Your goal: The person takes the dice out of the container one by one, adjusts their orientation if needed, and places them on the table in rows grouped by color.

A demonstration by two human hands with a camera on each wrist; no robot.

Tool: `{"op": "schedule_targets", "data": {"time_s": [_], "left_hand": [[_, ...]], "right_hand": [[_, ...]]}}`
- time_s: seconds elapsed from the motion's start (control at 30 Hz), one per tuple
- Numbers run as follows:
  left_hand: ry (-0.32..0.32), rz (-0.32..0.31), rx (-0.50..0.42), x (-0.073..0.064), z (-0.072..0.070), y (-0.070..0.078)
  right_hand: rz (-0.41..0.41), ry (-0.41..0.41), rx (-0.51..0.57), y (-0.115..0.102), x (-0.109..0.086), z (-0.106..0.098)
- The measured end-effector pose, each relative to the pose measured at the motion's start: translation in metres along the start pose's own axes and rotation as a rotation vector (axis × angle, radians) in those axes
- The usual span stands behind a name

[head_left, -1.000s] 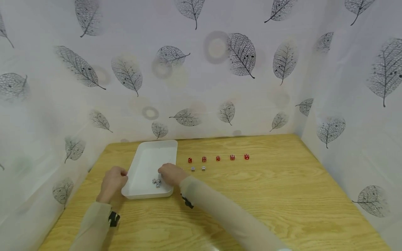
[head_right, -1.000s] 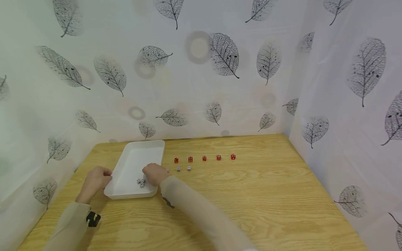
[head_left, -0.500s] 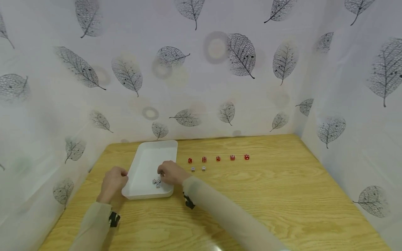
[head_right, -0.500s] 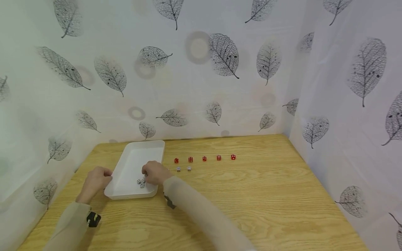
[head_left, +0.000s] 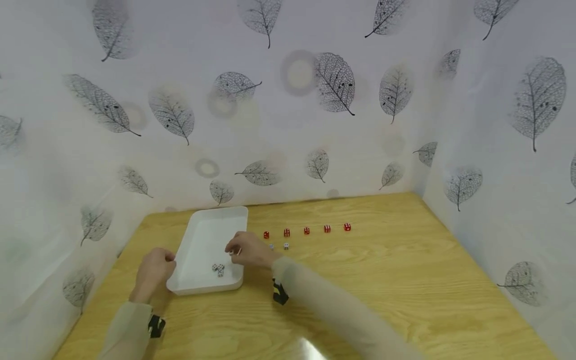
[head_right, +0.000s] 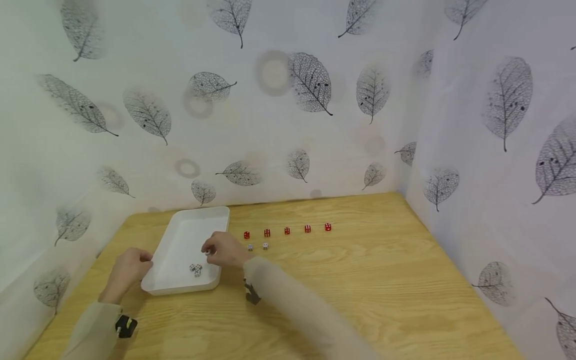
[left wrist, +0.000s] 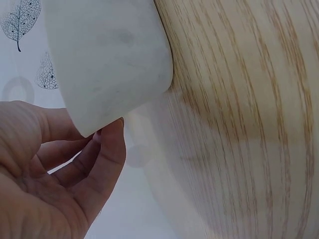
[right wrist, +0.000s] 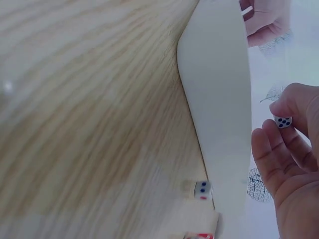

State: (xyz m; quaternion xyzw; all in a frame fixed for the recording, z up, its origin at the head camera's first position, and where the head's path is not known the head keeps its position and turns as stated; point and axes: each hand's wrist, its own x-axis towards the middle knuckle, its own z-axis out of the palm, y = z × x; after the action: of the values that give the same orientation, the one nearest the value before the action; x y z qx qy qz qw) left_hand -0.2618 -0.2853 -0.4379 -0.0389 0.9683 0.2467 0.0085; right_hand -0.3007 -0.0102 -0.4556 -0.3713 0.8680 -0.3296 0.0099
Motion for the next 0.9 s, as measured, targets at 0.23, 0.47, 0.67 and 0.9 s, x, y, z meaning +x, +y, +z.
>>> {"op": "schedule_targets", "data": {"time_s": [0.23, 0.47, 0.67, 0.9], "left_hand": [[0.003, -0.007, 0.016, -0.002, -0.002, 0.0], [-0.002, -0.014, 0.004, -0.001, -0.004, 0.002], [0.008, 0.017, 0.014, -0.001, -0.003, 0.002], [-0.008, -0.007, 0.003, 0.0, -0.002, 0.003]], "right_hand": [[0.022, 0.012, 0.113, 0.007, -0.02, -0.01], [0.049, -0.042, 0.103, 0.019, -0.041, -0.012], [0.053, -0.043, 0.098, 0.027, -0.058, -0.017], [0.097, -0.056, 0.063, 0.039, -0.073, -0.024]]}}
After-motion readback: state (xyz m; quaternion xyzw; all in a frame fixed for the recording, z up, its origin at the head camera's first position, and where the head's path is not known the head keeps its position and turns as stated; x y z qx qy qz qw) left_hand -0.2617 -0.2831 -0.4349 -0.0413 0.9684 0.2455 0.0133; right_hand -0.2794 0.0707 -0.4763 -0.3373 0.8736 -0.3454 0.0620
